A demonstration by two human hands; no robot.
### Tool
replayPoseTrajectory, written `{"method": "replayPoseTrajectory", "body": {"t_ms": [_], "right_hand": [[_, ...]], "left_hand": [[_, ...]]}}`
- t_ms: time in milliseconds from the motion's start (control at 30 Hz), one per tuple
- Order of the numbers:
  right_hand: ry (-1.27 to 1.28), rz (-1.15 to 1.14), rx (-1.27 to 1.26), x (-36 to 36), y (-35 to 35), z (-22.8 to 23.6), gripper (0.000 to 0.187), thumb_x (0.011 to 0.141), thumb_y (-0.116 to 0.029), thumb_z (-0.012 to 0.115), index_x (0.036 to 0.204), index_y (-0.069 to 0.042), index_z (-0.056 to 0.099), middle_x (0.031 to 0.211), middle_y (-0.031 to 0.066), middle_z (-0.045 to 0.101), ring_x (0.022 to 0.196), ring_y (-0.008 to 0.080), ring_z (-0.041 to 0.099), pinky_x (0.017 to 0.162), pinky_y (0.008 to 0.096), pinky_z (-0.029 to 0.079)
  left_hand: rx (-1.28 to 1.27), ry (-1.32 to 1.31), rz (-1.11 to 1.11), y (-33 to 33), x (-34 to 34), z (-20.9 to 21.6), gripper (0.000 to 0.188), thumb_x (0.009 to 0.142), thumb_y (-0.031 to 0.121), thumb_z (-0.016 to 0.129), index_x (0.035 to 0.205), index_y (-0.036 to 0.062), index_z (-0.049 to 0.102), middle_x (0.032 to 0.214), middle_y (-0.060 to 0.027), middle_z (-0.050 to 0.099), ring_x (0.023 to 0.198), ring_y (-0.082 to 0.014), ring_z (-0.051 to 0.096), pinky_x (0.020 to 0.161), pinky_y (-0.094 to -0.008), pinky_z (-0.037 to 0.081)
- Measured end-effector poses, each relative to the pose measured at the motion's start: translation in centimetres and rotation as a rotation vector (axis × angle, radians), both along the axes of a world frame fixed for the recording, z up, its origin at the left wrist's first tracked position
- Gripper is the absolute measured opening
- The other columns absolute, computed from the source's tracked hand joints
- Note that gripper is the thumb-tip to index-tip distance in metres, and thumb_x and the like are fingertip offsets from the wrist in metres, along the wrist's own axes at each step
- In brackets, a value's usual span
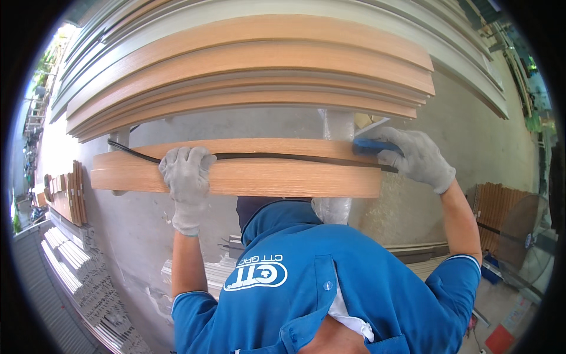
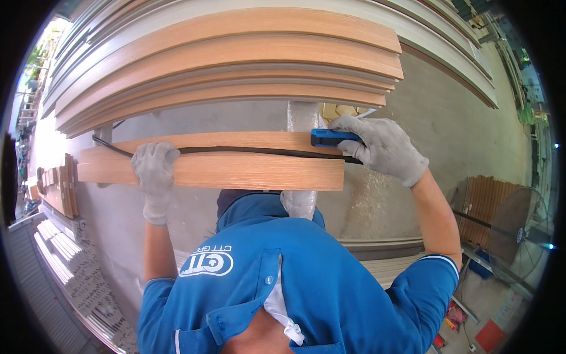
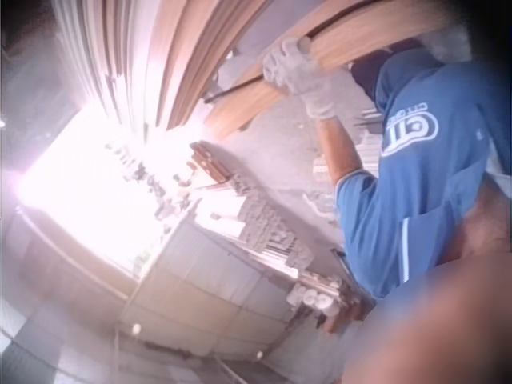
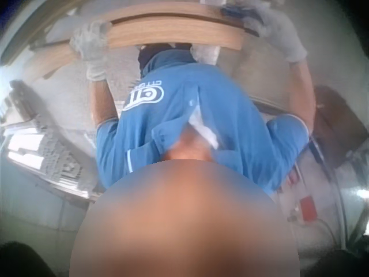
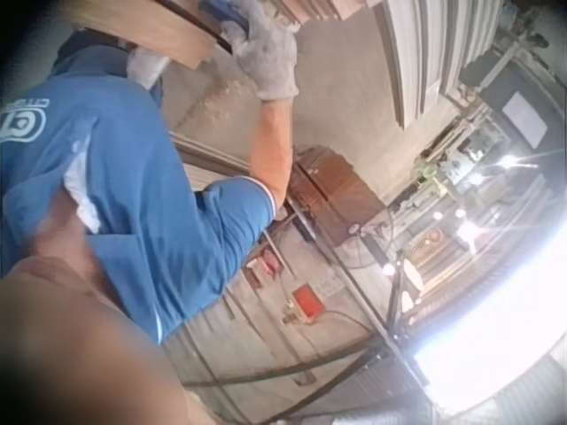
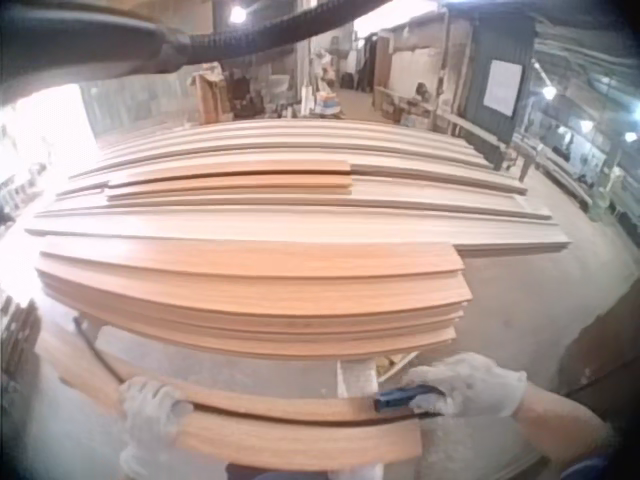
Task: The person uses a caulking gun to apply a black sealant strip into a groove on several wooden planks. They handle each plank individually, apply the sealant, and place the planks back on a stack.
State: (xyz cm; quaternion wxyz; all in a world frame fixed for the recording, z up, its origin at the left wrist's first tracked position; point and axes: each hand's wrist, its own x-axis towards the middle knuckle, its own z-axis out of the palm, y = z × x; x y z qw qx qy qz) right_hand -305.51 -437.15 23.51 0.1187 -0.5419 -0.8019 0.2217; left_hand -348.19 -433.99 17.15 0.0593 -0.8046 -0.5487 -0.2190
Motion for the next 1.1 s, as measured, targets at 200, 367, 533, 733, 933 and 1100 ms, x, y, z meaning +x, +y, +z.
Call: {"method": "replayPoseTrajectory", "body": {"t_ms": [200, 367, 533, 733, 933, 1100], "right_hand": [[-0.166, 0.135, -0.027, 1.1, 0.7, 0.3, 0.023, 0.083, -0.027, 0.077, 0.102, -0.016, 0.073, 0.078, 0.0105, 0.069, 0.072, 0.0314, 0.067, 0.063, 0.042, 0.051], [-0.054, 0.246, 0.023, -2.2, 2.6, -0.5, 0.022, 0.082, -0.028, 0.078, 0.1, -0.017, 0.073, 0.074, 0.0085, 0.068, 0.068, 0.03, 0.066, 0.06, 0.0404, 0.05], [-0.084, 0.348, 0.051, -8.6, 5.0, -2.1, 0.022, 0.086, -0.033, 0.074, 0.101, -0.017, 0.072, 0.075, 0.0076, 0.07, 0.071, 0.0296, 0.068, 0.062, 0.0404, 0.052], [-0.031, 0.3, 0.01, -9.6, 5.3, -2.1, 0.024, 0.088, -0.035, 0.071, 0.106, -0.018, 0.073, 0.077, 0.01, 0.07, 0.075, 0.0314, 0.069, 0.066, 0.0423, 0.053], [-0.047, 0.161, -0.033, -5.7, 2.6, -1.3, 0.026, 0.089, -0.033, 0.071, 0.109, -0.016, 0.074, 0.088, 0.0109, 0.074, 0.078, 0.0311, 0.07, 0.068, 0.0416, 0.053], [0.0, 0.093, 0.0, -4.0, 1.2, -1.7, 0.026, 0.087, -0.028, 0.074, 0.109, -0.015, 0.075, 0.09, 0.0108, 0.074, 0.076, 0.0312, 0.069, 0.067, 0.0395, 0.053]], "left_hand": [[0.016, -0.037, 0.057, 0.2, 0.3, -1.2, 0.011, 0.088, 0.022, 0.072, 0.085, 0.012, 0.068, 0.081, -0.0039, 0.064, 0.085, -0.0278, 0.057, 0.082, -0.0413, 0.041], [0.017, -0.037, 0.074, 0.0, 0.3, -1.1, 0.013, 0.088, 0.022, 0.072, 0.084, 0.01, 0.068, 0.08, -0.0049, 0.064, 0.085, -0.0281, 0.057, 0.081, -0.0421, 0.042], [0.05, -0.042, 0.093, 0.1, 0.7, -1.3, 0.012, 0.088, 0.02, 0.072, 0.084, 0.0098, 0.068, 0.08, -0.0052, 0.064, 0.086, -0.029, 0.057, 0.081, -0.0426, 0.042], [-0.11, -0.209, -0.054, 0.6, -0.8, 0.1, 0.024, 0.08, 0.026, 0.079, 0.09, 0.0083, 0.067, 0.084, -0.0061, 0.066, 0.089, -0.0284, 0.059, 0.084, -0.0418, 0.045], [-0.522, -0.405, -0.183, 3.8, -8.1, 2.3, 0.031, 0.075, 0.014, 0.082, 0.1, 0.0029, 0.067, 0.093, -0.0091, 0.063, 0.093, -0.0239, 0.06, 0.085, -0.0367, 0.05], [-0.519, -0.635, -0.143, 4.9, -13.2, 1.5, 0.02, 0.078, 0.006, 0.076, 0.097, 0.0031, 0.07, 0.092, -0.0081, 0.064, 0.094, -0.0209, 0.061, 0.085, -0.0376, 0.049]]}}
